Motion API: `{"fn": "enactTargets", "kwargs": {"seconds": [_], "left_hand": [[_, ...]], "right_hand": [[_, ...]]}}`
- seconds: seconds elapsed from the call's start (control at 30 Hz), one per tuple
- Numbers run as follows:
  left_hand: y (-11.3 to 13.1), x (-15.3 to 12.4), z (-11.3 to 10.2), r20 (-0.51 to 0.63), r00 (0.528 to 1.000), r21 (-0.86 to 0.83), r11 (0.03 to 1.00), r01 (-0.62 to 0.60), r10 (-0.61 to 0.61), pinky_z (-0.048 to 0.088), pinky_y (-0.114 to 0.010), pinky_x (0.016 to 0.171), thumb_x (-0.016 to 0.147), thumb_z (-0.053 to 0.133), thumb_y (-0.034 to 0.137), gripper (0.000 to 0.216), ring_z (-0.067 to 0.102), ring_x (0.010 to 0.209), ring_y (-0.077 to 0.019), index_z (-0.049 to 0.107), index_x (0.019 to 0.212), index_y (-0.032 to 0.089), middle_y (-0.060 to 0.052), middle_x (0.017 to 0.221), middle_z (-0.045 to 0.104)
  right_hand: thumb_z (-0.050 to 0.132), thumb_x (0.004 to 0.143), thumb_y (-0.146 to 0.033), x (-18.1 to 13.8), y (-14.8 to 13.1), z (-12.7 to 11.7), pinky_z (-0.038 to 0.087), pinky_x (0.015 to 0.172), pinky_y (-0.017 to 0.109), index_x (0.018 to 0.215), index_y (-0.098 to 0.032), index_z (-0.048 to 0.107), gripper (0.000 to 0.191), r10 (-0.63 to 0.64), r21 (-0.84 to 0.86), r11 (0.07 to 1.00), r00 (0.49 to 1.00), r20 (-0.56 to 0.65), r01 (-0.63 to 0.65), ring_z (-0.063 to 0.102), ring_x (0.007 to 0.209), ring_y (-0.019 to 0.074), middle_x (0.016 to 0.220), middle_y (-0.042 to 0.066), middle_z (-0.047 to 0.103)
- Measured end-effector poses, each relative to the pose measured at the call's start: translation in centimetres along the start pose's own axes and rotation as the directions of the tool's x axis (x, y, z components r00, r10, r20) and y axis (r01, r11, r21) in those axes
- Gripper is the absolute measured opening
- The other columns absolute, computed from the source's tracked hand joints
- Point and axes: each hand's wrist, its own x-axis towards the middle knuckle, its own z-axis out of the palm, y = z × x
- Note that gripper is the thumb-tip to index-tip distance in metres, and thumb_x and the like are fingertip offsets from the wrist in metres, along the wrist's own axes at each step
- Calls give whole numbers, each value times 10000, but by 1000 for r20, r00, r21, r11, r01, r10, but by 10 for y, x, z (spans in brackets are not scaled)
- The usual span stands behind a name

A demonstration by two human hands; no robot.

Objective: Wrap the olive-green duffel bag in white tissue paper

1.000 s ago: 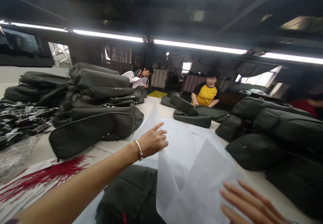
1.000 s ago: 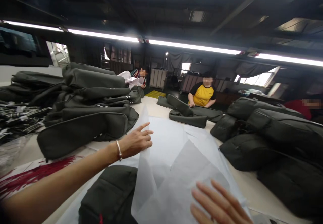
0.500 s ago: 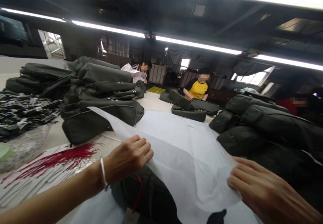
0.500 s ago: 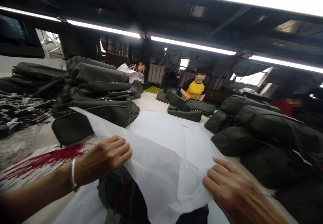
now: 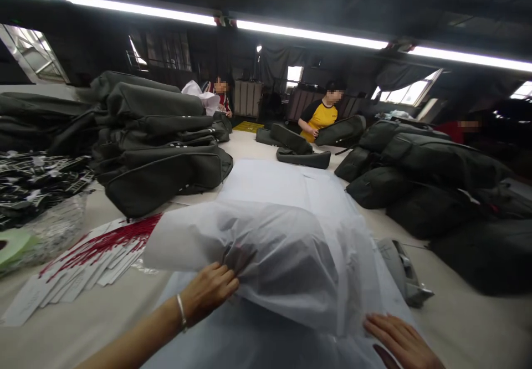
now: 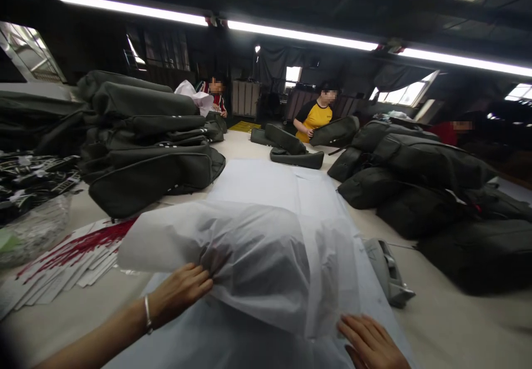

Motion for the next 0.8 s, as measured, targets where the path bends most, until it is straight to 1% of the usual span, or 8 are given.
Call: {"fn": "enactTargets", "kwargs": {"seconds": [0.13, 0.33, 0.4, 0.5, 0.57, 0.6, 0.7, 0.8], "left_hand": [[4, -2, 10, 45, 999, -48, 998, -28, 30, 367, -306, 563, 909, 469, 89, 192, 523, 587, -163, 484, 748, 192, 0, 683, 571], [-3, -9, -36, -118, 988, -228, 971, 68, -97, 414, -295, 595, 938, 486, 220, 152, 529, 613, -151, 534, 794, 205, 7, 687, 566], [-27, -16, -48, -278, 885, -245, 918, 312, -375, 456, -338, 777, 935, 507, 241, 84, 589, 822, -186, 578, 967, 213, -38, 870, 622], [-77, -26, -43, -341, 510, -412, 613, 674, -790, 310, -498, 1073, 874, 594, 397, 386, 450, 1244, -299, 522, 1202, 208, -125, 1278, 535], [-103, -32, -27, -105, 280, -659, 277, 699, -954, 214, -524, 1133, 772, 681, 503, 653, 303, 1366, -345, 456, 1286, 169, -166, 1420, 417], [-111, -35, -16, 69, 225, -755, 97, 649, -972, 224, -527, 1131, 719, 715, 546, 767, 301, 1369, -361, 429, 1311, 150, -187, 1431, 407], [-116, -43, 13, 431, 254, -830, -270, 488, -866, 397, -495, 1022, 630, 746, 641, 860, 510, 1211, -366, 472, 1276, 146, -199, 1285, 563], [-105, -52, 32, 506, 253, -819, -368, 441, -824, 476, -442, 922, 661, 681, 708, 815, 564, 1155, -334, 492, 1253, 180, -178, 1239, 602]], "right_hand": [[602, 861, -327, 33, -6, -5, 527, 880, 312, 1055, -262, 687, 222, 249, 156, 961, 962, -110, -231, 660, 986, 207, 1057, 21, 703], [387, 967, -350, 107, -15, 15, 319, 1122, 525, 1350, -232, 490, 414, 625, 396, 751, 763, -164, -529, 430, 1317, 265, 1395, 68, 510], [317, 983, -390, 115, -24, 30, 217, 1153, 575, 1440, -221, 364, 490, 640, 396, 732, 758, -121, -555, 311, 1391, 279, 1488, 68, 395], [267, 983, -467, 120, -40, 52, 135, 1167, 584, 1498, -199, 222, 583, 558, 308, 795, 829, -34, -523, 209, 1427, 293, 1547, 76, 278], [288, 971, -512, 122, -50, 63, 126, 1175, 560, 1505, -188, 200, 630, 471, 218, 862, 882, -7, -459, 208, 1428, 294, 1550, 85, 271], [303, 966, -525, 122, -54, 68, 124, 1177, 550, 1506, -183, 195, 649, 440, 176, 884, 898, -6, -432, 214, 1426, 294, 1548, 91, 274], [319, 960, -528, 121, -59, 78, 133, 1173, 553, 1509, -164, 179, 673, 412, 95, 908, 910, -37, -407, 222, 1423, 304, 1547, 110, 269], [327, 963, -487, 119, -60, 82, 155, 1159, 576, 1512, -169, 164, 655, 408, 72, 912, 911, -54, -404, 220, 1422, 314, 1551, 115, 257]]}}
